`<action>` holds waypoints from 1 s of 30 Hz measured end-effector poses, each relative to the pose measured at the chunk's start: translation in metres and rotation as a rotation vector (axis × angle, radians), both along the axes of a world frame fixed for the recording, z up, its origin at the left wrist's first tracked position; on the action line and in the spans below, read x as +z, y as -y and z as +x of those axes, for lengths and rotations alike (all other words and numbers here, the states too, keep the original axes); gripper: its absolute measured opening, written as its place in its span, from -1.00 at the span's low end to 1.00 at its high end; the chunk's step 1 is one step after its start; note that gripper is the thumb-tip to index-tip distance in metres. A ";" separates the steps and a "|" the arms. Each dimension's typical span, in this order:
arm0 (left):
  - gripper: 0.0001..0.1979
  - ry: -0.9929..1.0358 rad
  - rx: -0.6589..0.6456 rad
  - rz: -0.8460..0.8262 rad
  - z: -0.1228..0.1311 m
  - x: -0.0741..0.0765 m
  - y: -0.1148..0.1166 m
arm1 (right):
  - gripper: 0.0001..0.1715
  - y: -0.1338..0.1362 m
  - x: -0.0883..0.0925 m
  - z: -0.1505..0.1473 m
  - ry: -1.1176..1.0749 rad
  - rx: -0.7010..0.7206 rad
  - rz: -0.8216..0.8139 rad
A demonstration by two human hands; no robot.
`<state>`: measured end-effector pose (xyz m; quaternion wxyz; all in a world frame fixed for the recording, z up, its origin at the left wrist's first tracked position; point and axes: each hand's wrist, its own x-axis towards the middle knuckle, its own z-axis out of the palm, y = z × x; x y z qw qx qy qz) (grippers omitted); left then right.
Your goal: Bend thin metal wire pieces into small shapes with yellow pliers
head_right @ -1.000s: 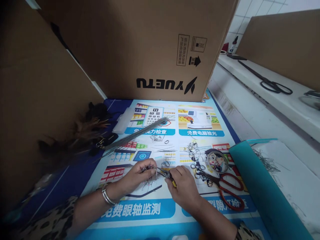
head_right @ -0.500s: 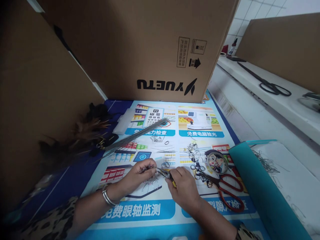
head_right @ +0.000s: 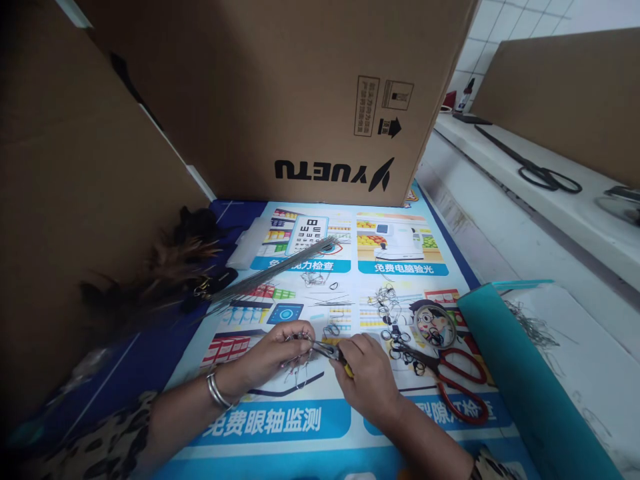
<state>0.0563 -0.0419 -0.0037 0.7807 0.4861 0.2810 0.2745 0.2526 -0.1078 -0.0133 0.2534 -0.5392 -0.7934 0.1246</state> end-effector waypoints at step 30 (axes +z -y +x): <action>-0.87 -0.001 0.015 -0.008 0.000 0.003 0.001 | -0.82 0.001 -0.001 0.005 0.073 -0.014 0.073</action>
